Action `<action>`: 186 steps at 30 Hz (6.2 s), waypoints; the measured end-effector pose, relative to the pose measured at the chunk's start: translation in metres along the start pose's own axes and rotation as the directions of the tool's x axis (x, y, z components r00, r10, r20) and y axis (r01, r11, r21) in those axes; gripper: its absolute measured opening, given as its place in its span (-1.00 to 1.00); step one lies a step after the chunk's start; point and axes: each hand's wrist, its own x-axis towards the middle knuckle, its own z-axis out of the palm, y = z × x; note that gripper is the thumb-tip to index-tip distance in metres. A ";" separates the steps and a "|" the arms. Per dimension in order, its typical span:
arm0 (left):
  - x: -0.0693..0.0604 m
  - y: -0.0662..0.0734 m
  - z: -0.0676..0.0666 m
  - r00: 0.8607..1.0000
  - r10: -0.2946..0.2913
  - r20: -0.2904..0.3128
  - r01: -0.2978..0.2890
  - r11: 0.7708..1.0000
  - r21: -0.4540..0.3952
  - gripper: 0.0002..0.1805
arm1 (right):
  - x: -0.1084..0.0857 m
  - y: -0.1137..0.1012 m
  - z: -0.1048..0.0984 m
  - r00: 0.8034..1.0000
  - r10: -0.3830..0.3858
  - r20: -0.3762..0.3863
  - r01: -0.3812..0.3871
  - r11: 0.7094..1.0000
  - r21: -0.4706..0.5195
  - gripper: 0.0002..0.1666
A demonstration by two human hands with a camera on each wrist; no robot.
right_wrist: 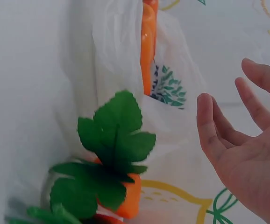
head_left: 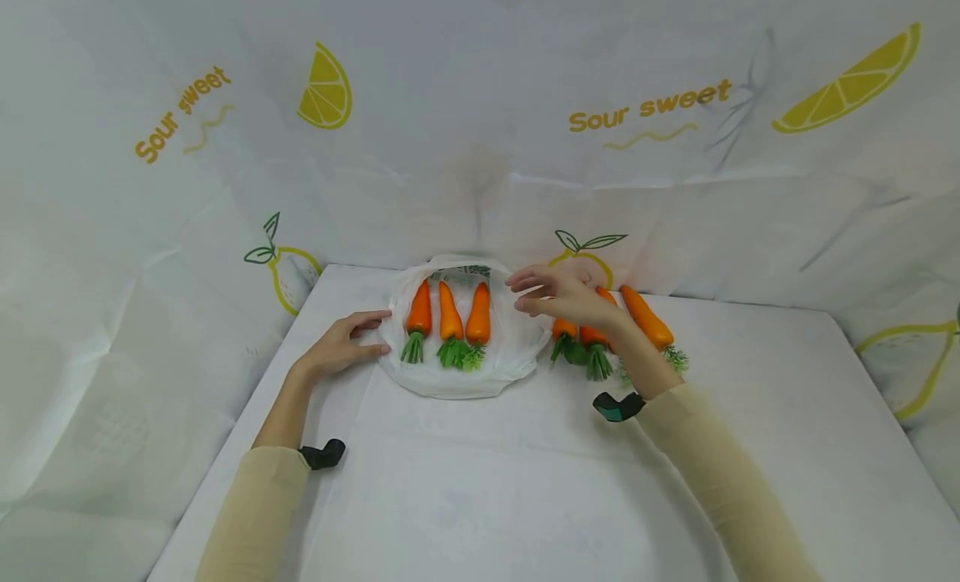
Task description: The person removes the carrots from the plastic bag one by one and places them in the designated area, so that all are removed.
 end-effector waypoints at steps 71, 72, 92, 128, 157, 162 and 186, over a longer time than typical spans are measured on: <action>0.002 0.000 0.001 1.000 0.008 -0.005 -0.007 1.000 0.023 -0.26 | 0.063 0.031 0.070 0.974 0.202 0.106 -0.202 0.979 -0.011 -0.33; 0.002 0.000 0.001 1.000 0.010 -0.004 -0.010 1.000 0.024 -0.25 | 0.062 0.030 0.070 0.974 0.202 0.107 -0.202 0.979 -0.009 -0.34; 0.001 0.002 0.001 1.000 -0.015 -0.004 0.015 1.000 0.013 -0.25 | 0.043 0.007 0.053 0.975 0.199 0.098 -0.200 0.980 0.002 -0.29; 0.000 0.001 0.001 1.000 0.021 0.000 -0.021 1.000 0.016 -0.25 | -0.061 -0.022 -0.001 0.998 0.057 -0.039 -0.055 0.997 0.060 -0.34; -0.001 -0.001 0.002 1.000 0.002 -0.001 -0.002 1.000 0.023 -0.25 | -0.108 0.011 0.027 0.982 0.185 0.024 -0.184 0.981 -0.060 -0.36; -0.001 -0.001 0.002 1.000 0.008 -0.002 -0.008 1.000 0.029 -0.24 | -0.109 0.016 0.030 0.974 0.224 0.043 -0.221 0.973 -0.060 -0.32; -0.001 0.000 0.001 1.000 0.004 0.001 -0.004 1.000 0.018 -0.25 | -0.108 0.034 0.043 0.973 0.219 0.077 -0.205 0.966 -0.160 -0.33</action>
